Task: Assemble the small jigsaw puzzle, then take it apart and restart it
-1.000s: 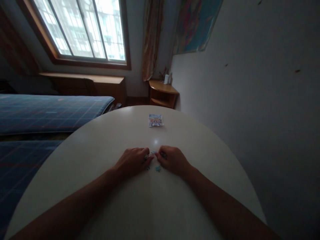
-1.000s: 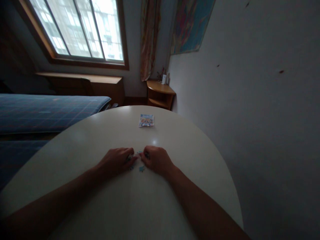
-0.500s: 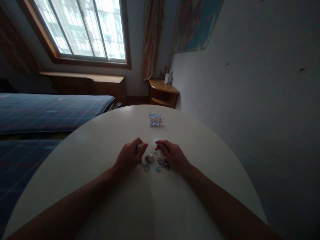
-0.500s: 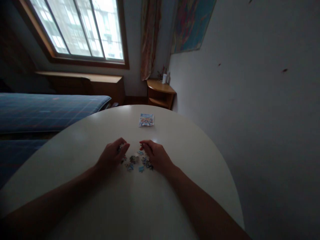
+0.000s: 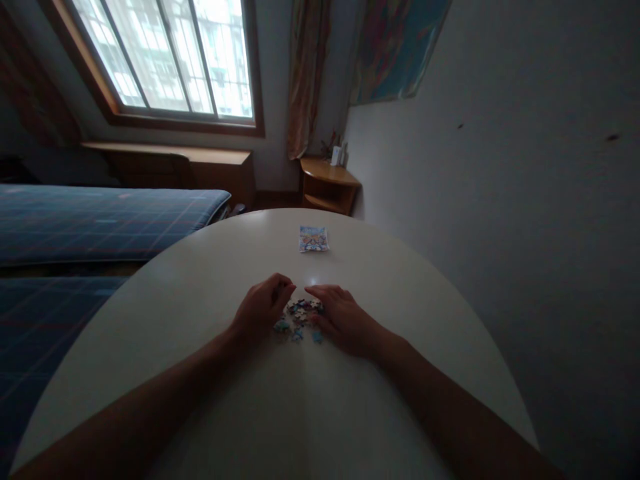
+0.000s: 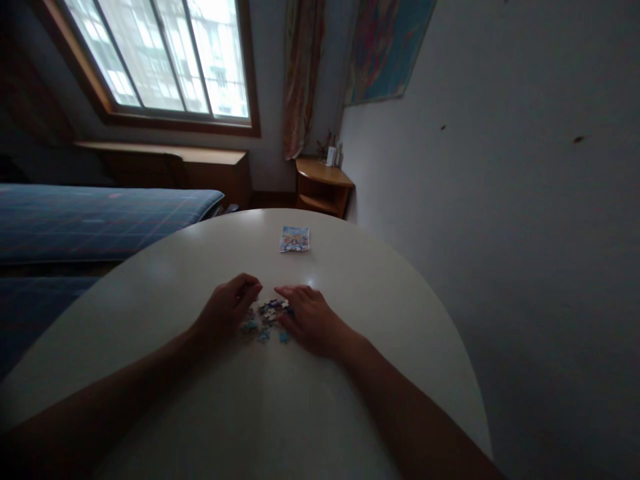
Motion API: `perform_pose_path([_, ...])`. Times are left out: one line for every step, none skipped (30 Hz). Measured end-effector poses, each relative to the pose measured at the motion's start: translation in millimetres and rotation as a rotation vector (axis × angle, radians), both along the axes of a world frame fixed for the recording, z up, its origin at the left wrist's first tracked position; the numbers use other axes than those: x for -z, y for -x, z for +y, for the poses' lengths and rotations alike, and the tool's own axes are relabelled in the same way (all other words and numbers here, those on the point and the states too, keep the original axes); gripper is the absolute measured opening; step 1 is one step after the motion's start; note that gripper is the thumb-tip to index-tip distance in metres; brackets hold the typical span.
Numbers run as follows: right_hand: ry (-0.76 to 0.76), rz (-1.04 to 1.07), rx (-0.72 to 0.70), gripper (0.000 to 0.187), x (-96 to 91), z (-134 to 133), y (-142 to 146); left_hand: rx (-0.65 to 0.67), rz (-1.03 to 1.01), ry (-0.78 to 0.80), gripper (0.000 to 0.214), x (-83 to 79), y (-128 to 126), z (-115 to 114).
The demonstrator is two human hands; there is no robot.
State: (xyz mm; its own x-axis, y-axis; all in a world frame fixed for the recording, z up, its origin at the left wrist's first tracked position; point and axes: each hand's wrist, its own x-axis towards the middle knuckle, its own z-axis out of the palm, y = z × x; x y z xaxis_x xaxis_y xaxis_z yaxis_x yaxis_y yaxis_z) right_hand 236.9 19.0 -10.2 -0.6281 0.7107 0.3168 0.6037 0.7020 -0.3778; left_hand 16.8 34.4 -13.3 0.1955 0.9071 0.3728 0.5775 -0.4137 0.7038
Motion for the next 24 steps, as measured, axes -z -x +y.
perform_pose_path([0.005,-0.043,0.029,0.054,1.0,-1.6,-3.3,0.003,0.014,0.004,0.027,-0.9,1.1,0.2])
perform_pose_path([0.021,-0.089,0.070,0.063,2.2,-3.5,-6.3,0.006,0.042,0.009,0.027,-2.2,2.5,0.3])
perform_pose_path([0.047,-0.133,0.120,0.074,3.6,-5.8,-8.8,0.011,0.086,0.015,0.027,-4.0,4.2,0.3])
perform_pose_path([0.081,-0.173,0.168,0.085,4.9,-8.3,-10.3,0.020,0.143,0.025,0.027,-6.3,6.2,0.1])
perform_pose_path([0.116,-0.208,0.207,0.096,6.2,-10.9,-10.6,0.029,0.204,0.037,0.029,-9.2,8.3,-0.1])
perform_pose_path([0.146,-0.235,0.228,0.105,7.2,-13.5,-9.4,0.034,0.261,0.050,0.031,-12.7,10.5,-0.6])
perform_pose_path([0.168,-0.251,0.231,0.110,7.9,-15.9,-6.6,0.029,0.305,0.064,0.034,-16.7,12.7,-1.2])
perform_pose_path([0.179,-0.257,0.219,0.113,8.3,-18.3,-2.5,0.016,0.337,0.079,0.037,-21.2,14.9,-2.1])
perform_pose_path([0.180,-0.251,0.198,0.114,8.4,-20.4,3.0,-0.006,0.362,0.096,0.040,-26.0,17.0,-3.1])
perform_pose_path([0.175,-0.237,0.174,0.114,8.2,-22.2,9.2,-0.035,0.390,0.117,0.042,-31.0,19.2,-4.3])
perform_pose_path([0.165,-0.216,0.150,0.114,7.9,-23.7,16.0,-0.068,0.433,0.140,0.042,-35.9,21.6,-5.6])
perform_pose_path([0.155,-0.195,0.131,0.113,7.7,-24.9,22.9,-0.108,0.500,0.169,0.042,-40.2,24.1,-6.9])
perform_pose_path([0.145,-0.175,0.117,0.112,7.5,-25.7,29.6,-0.150,0.583,0.208,0.042,-43.8,26.8,-8.2])
perform_pose_path([0.138,-0.158,0.109,0.111,7.5,-26.1,36.0,-0.184,0.665,0.250,0.043,-46.4,29.6,-9.3])
perform_pose_path([0.131,-0.147,0.109,0.111,7.9,-26.3,42.2,-0.198,0.733,0.284,0.043,-47.9,32.3,-10.3])
perform_pose_path([0.127,-0.140,0.114,0.110,8.4,-26.1,48.3,-0.190,0.770,0.308,0.042,-48.3,34.8,-11.0])
perform_pose_path([0.124,-0.135,0.123,0.109,9.3,-25.6,54.5,-0.164,0.773,0.319,0.039,-47.8,36.9,-11.4])
perform_pose_path([0.121,-0.128,0.134,0.107,10.5,-24.7,60.9,-0.130,0.750,0.320,0.035,-46.8,38.4,-11.5])
perform_pose_path([0.115,-0.120,0.142,0.104,11.8,-23.4,67.6,-0.097,0.713,0.316,0.031,-45.5,39.3,-11.2])
perform_pose_path([0.106,-0.106,0.145,0.101,13.2,-21.5,74.5,-0.070,0.671,0.310,0.028,-44.2,39.7,-10.5])
perform_pose_path([0.093,-0.089,0.141,0.097,14.7,-19.0,81.4,-0.055,0.633,0.307,0.026,-43.0,39.7,-9.5])
perform_pose_path([0.079,-0.073,0.128,0.091,16.0,-15.8,87.8,-0.052,0.601,0.306,0.026,-42.0,39.4,-8.0])
perform_pose_path([0.064,-0.055,0.118,0.086,17.1,-12.0,93.3,-0.054,0.575,0.301,0.027,-41.2,39.0,-6.2])
perform_pose_path([0.048,-0.035,0.108,0.079,17.9,-7.7,97.5,-0.056,0.545,0.295,0.028,-40.4,38.4,-4.1])
